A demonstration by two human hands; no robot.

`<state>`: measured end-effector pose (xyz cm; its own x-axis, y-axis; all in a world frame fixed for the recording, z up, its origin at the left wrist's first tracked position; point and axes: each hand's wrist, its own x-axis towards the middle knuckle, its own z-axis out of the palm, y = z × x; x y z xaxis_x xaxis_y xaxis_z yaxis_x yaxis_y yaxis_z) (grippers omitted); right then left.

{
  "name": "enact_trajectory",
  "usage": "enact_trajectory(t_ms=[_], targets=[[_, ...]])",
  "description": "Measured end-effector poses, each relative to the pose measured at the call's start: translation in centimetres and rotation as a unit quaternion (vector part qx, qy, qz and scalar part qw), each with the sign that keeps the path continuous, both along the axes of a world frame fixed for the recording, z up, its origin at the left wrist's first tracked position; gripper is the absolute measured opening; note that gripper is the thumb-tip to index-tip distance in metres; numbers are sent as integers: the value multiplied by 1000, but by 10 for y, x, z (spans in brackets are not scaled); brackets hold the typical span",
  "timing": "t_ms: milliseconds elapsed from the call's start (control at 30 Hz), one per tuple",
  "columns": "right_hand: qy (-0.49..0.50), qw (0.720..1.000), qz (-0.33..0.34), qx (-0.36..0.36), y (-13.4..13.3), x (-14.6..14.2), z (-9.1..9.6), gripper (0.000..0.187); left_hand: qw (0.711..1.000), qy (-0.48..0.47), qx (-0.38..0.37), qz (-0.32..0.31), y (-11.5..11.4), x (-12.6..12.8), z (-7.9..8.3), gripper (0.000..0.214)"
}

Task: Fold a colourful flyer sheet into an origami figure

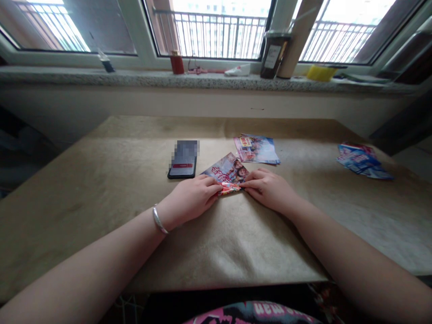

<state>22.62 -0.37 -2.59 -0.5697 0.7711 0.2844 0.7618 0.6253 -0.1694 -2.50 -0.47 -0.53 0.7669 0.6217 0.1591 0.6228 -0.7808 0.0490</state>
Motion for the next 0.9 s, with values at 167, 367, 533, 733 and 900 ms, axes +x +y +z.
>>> enact_trajectory(t_ms=[167, 367, 533, 733, 900], targets=[[1, 1000, -5, 0, -1, -1, 0, 23, 1000, -1, 7, -1, 0, 1, -2, 28], [-4, 1000, -13, -2, -1, -1, 0, 24, 999, 22, 35, -6, -1, 4, -3, 31], [-10, 1000, -16, 12, 0, -3, -1, 24, 998, 31, 50, -1, 3, 4, -10, 32], [-8, 999, -22, 25, 0, -5, -2, 23, 999, 13, 38, 13, 6, 3, -13, 32], [-15, 1000, -18, 20, -2, -5, 0, 21, 1000, -5, 15, 13, 3, 2, -10, 30]])
